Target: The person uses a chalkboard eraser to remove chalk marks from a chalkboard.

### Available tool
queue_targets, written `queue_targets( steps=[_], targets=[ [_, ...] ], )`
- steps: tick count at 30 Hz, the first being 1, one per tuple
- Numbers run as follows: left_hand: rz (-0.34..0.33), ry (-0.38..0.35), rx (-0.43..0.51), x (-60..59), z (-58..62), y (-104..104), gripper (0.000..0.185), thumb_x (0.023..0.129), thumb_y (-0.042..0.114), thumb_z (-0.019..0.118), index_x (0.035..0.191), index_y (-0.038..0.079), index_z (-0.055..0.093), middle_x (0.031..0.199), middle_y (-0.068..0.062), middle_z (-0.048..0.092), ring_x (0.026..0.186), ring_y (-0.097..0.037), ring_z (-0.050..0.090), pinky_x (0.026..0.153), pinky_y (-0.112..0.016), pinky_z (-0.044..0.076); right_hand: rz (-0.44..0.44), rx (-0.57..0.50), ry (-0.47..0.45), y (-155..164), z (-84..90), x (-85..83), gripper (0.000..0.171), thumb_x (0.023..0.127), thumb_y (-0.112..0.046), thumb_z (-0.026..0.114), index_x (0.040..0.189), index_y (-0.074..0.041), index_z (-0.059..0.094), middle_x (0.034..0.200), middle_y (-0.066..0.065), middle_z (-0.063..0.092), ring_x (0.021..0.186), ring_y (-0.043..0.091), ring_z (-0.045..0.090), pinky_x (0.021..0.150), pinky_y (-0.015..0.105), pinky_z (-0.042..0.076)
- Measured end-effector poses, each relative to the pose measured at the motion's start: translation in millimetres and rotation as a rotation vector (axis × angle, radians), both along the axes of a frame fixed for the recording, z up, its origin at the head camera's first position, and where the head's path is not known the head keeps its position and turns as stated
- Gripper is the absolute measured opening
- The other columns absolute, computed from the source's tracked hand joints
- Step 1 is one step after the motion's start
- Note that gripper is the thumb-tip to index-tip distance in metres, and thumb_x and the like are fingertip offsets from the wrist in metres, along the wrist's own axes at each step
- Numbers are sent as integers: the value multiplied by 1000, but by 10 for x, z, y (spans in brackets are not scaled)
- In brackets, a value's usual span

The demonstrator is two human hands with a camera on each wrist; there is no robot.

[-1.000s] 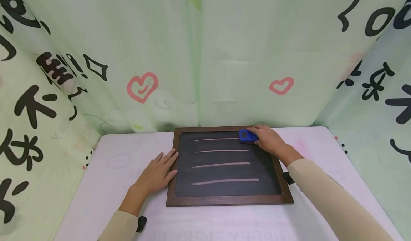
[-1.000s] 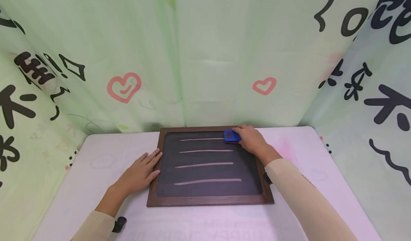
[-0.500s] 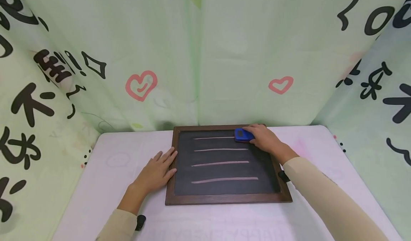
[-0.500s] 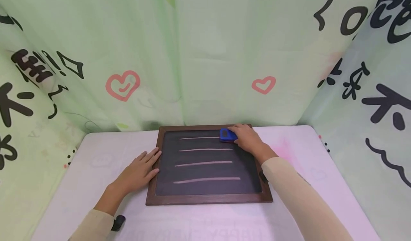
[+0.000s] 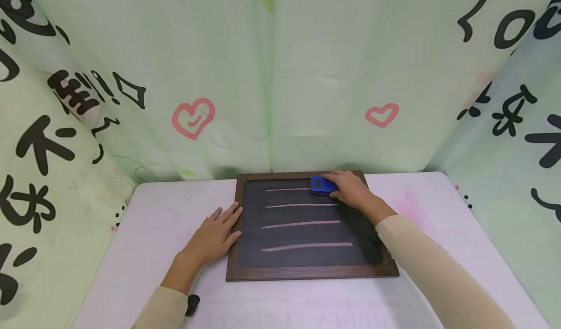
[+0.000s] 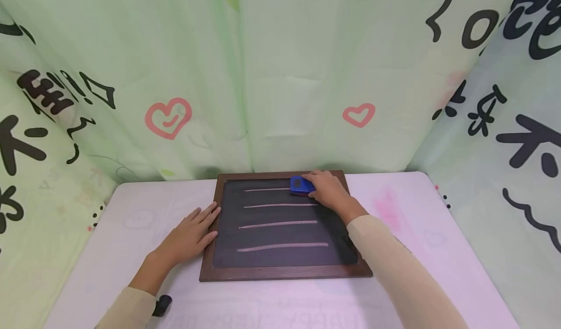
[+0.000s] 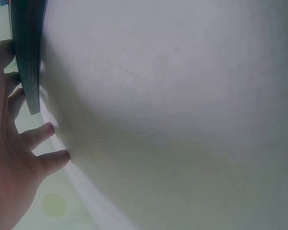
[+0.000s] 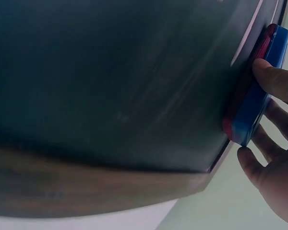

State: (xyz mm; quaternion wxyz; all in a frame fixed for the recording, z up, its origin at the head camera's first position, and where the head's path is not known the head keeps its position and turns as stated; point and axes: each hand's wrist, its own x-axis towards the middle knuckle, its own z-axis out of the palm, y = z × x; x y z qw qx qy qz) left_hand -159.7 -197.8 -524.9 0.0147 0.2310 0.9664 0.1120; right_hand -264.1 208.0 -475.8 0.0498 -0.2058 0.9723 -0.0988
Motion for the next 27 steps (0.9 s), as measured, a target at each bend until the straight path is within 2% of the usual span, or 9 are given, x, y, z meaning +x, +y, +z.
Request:
queue_targets(
  steps=[8,27],
  targets=[
    [7,-4,1,-8,12,9,64,107,42,52,162,15,36,169,-5,32,147,-50,40,109,-72,41,-20,-12,-47,-197,-11,-29,63,95,-19,77,151,-6,52,150,21,54,138,45,50,113,62,42],
    [9,-16,-10,-9,-5,5,64,107,43,52,162,14,36,170,-6,31,147,-50,39,109,-71,40,28,18,-67,-767,-37,-107,65,95,-23,77,154,-13,51,155,15,53,142,40,50,113,58,44]
  ],
)
